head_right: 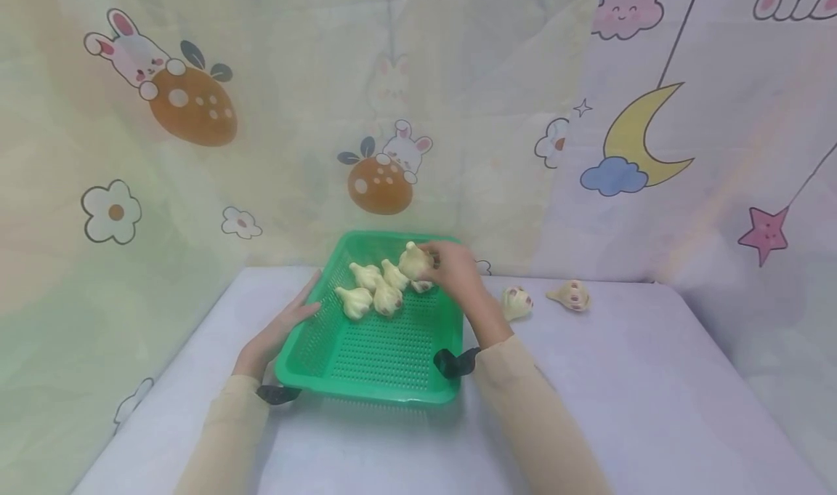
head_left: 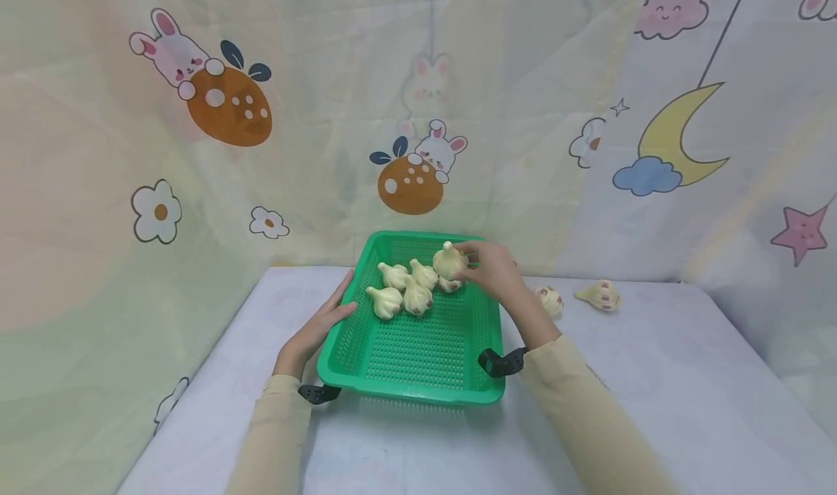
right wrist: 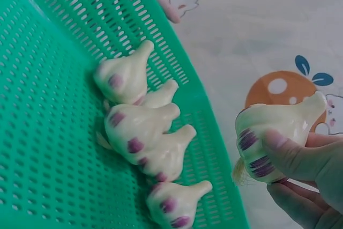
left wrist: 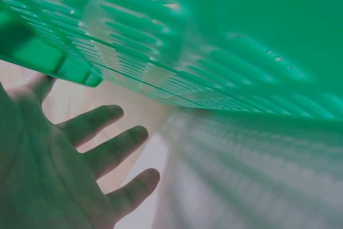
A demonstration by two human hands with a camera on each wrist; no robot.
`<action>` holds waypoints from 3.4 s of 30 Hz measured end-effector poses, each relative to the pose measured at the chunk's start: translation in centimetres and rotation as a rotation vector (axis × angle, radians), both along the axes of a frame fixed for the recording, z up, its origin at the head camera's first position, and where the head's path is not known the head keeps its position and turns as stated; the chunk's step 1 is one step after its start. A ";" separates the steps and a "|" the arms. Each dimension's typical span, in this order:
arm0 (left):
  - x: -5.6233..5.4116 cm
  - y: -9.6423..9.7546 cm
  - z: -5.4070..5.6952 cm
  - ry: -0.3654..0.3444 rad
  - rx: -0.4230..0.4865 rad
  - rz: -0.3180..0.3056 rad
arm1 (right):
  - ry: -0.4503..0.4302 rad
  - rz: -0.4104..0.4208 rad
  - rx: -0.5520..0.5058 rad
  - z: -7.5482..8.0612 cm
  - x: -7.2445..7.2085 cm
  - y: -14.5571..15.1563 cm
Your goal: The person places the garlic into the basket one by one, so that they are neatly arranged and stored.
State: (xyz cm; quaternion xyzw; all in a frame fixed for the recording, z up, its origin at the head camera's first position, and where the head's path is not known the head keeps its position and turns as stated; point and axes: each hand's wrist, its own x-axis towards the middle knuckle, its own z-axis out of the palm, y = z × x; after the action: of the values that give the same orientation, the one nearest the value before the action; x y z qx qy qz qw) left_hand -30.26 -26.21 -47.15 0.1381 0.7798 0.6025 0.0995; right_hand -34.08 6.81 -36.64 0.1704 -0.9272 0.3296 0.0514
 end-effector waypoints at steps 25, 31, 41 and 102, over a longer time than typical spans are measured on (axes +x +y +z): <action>0.0 0.0 0.0 -0.004 0.014 0.006 | -0.058 -0.068 -0.034 -5.2 -2.6 -1.9; 0.0 0.0 0.0 0.000 0.023 -0.005 | -0.028 -0.034 0.099 -5.3 -2.3 -2.2; -0.1 0.1 0.0 0.011 0.038 -0.022 | -0.056 -0.034 0.221 -5.3 -2.4 -2.4; 0.0 0.3 0.1 -0.017 0.016 0.005 | -0.058 0.039 0.374 -5.4 -2.2 -2.5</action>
State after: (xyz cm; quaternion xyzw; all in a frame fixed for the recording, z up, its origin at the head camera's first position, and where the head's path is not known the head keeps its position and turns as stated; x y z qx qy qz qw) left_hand -30.28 -25.94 -47.06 0.1320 0.7743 0.6102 0.1033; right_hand -36.24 4.30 -42.02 0.1851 -0.9699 0.1574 -0.0143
